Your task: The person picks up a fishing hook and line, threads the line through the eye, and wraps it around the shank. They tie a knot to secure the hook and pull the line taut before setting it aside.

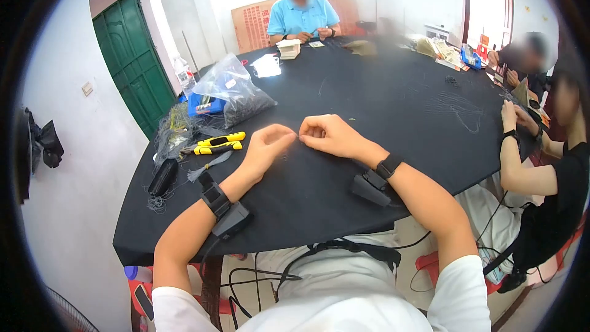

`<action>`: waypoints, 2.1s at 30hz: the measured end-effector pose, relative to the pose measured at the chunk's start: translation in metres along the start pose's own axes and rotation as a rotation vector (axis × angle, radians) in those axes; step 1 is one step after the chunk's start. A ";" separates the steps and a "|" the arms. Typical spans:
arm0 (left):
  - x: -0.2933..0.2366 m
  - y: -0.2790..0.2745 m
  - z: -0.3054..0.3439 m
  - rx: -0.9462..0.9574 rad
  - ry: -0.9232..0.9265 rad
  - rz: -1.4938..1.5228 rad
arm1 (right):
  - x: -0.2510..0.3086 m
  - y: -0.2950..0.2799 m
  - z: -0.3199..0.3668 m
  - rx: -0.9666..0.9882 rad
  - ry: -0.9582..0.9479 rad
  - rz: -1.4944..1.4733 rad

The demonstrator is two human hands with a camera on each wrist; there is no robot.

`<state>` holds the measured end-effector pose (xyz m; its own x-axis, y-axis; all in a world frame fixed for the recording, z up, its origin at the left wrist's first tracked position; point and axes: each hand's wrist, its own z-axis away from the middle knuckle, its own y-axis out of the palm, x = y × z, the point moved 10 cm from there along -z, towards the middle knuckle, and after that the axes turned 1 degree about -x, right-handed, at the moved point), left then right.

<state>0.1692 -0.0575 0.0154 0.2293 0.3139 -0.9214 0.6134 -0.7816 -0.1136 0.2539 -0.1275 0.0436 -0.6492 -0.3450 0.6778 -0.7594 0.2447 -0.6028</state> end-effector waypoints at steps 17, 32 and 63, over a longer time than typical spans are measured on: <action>0.002 0.000 0.000 0.010 -0.007 0.001 | 0.002 -0.002 -0.001 -0.024 0.004 0.019; 0.002 0.001 -0.001 0.016 -0.028 0.011 | 0.005 -0.003 -0.001 -0.031 -0.015 0.016; 0.004 0.000 -0.001 -0.004 -0.025 -0.030 | 0.005 -0.002 0.000 -0.007 -0.046 0.035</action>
<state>0.1708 -0.0553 0.0126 0.1914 0.3234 -0.9267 0.6229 -0.7697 -0.1400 0.2521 -0.1295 0.0477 -0.6732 -0.3769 0.6362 -0.7364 0.2635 -0.6231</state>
